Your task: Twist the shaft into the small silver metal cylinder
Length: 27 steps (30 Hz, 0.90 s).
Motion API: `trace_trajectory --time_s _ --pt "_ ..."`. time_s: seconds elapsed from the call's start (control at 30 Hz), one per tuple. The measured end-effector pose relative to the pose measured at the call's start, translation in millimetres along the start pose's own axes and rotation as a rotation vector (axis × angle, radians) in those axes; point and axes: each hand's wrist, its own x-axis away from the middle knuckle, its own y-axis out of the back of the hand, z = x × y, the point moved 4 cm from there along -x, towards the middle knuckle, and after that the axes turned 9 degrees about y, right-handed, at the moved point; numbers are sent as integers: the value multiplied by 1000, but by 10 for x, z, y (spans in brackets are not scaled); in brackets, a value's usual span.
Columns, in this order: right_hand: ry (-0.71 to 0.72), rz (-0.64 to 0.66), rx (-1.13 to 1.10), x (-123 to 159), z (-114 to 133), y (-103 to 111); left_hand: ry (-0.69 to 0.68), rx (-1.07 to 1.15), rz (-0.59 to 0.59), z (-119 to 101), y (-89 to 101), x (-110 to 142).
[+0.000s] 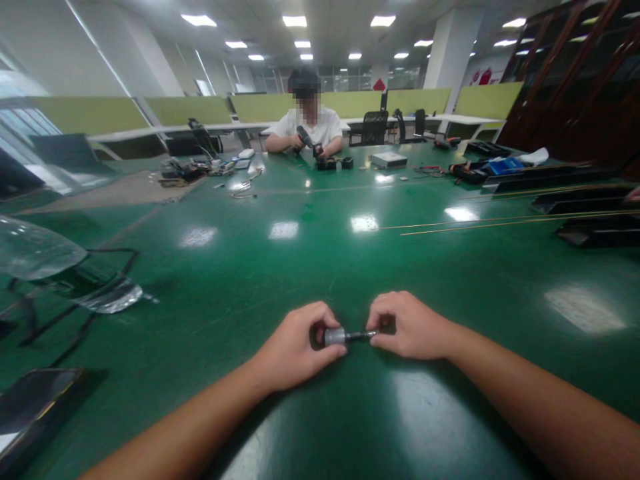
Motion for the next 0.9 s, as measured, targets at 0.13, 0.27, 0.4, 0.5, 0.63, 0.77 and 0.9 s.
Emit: trace_trajectory --time_s 0.13,0.27,0.4,0.5,0.63,0.77,0.9 --pt "-45 11 -29 11 -14 4 6 -6 -5 14 -5 3" --pt "-40 21 -36 23 -18 29 7 2 -2 16 -7 4" --pt "-31 47 -32 32 -14 64 14 4 7 13 -5 -1" --pt "-40 63 -18 44 -32 104 16 8 5 14 -3 -4" --pt "-86 78 -14 74 -123 192 11 11 7 22 -5 -1" --pt "-142 70 -48 91 -210 258 6 5 1 30 -6 3" --pt "-119 95 -75 83 -178 227 10 4 7 21 -5 0"
